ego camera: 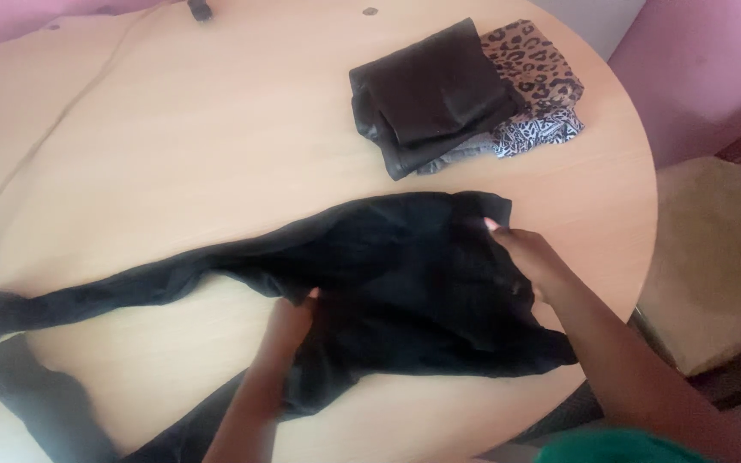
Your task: Folding a pair of black leggings on a table.
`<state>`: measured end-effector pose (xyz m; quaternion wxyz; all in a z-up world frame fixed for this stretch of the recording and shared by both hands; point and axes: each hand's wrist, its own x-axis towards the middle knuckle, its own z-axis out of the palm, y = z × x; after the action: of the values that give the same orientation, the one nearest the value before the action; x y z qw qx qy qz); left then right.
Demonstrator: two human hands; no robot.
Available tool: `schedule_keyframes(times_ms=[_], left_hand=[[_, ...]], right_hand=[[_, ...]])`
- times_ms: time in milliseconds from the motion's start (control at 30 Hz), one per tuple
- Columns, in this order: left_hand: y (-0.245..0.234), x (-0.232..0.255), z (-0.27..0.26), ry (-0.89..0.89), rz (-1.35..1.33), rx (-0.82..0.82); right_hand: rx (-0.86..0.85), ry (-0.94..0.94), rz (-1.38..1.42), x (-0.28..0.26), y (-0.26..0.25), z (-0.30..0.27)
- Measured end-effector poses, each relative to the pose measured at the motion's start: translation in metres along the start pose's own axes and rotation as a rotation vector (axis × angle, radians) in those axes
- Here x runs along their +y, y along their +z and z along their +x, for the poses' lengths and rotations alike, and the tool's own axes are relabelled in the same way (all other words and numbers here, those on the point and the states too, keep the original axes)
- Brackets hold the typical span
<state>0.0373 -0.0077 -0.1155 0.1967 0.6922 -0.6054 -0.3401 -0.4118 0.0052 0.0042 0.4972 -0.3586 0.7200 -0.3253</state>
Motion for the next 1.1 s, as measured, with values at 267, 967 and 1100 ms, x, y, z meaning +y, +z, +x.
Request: schedule_keyframes(times_ms=[267,967,1100], left_hand=[[-0.067,0.041,-0.028,-0.207,-0.174,-0.067],[-0.054,-0.039,0.105,-0.532,-1.293,-0.203],[-0.062,-0.018,0.076,-0.365,-0.962,-0.021]], right_hand=[[0.209,-0.105,0.120,0.015,-0.017,0.015],[-0.556,0.211,0.162,0.007,-0.007,-0.072],[-0.462,0.186,0.330,-0.007,-0.013,-0.072]])
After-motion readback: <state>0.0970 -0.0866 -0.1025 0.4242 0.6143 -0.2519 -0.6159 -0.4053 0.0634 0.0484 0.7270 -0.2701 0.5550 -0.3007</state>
